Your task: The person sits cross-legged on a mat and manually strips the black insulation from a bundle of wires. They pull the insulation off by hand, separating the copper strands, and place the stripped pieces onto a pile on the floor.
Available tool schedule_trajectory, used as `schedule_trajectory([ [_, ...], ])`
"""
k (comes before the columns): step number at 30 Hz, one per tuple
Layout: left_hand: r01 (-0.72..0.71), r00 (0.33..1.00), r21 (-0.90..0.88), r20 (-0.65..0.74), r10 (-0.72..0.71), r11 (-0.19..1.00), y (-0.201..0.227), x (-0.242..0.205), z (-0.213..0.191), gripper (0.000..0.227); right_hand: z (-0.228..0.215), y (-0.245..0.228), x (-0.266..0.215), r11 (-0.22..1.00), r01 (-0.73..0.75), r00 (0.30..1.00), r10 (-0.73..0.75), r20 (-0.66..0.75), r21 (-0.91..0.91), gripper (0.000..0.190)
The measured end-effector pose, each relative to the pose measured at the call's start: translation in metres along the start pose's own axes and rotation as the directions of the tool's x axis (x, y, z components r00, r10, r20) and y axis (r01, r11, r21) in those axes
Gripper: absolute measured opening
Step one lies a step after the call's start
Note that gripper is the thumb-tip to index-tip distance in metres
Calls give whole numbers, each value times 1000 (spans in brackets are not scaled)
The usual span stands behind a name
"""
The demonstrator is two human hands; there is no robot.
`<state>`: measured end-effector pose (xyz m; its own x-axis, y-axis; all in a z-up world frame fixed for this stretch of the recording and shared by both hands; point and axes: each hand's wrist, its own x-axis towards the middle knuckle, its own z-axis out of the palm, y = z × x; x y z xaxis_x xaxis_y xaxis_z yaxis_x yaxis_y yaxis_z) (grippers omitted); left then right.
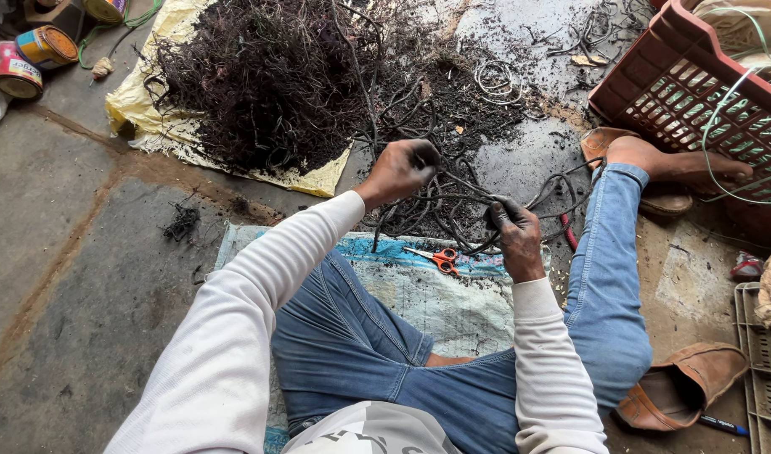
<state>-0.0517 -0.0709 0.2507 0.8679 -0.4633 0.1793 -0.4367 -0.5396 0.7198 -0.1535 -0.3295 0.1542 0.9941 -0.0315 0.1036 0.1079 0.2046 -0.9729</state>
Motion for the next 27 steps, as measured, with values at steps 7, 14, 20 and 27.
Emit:
schedule_trajectory([
  [7,140,970,-825,3,-244,547,-5,1,22,17,3,8,2,997,-63,998,62,-26,-40,32],
  [14,59,966,-663,-151,-210,746,-5,4,36,22,6,8,2,997,-73,997,73,15,1,31],
  [20,90,972,-159,-203,-121,983,3,2,21,26,5,6,1,999,-48,999,48,-9,2,30],
  [27,55,996,-17,-73,-56,998,-1,1,10,24,4,6,2,998,-24,998,27,-50,51,26],
])
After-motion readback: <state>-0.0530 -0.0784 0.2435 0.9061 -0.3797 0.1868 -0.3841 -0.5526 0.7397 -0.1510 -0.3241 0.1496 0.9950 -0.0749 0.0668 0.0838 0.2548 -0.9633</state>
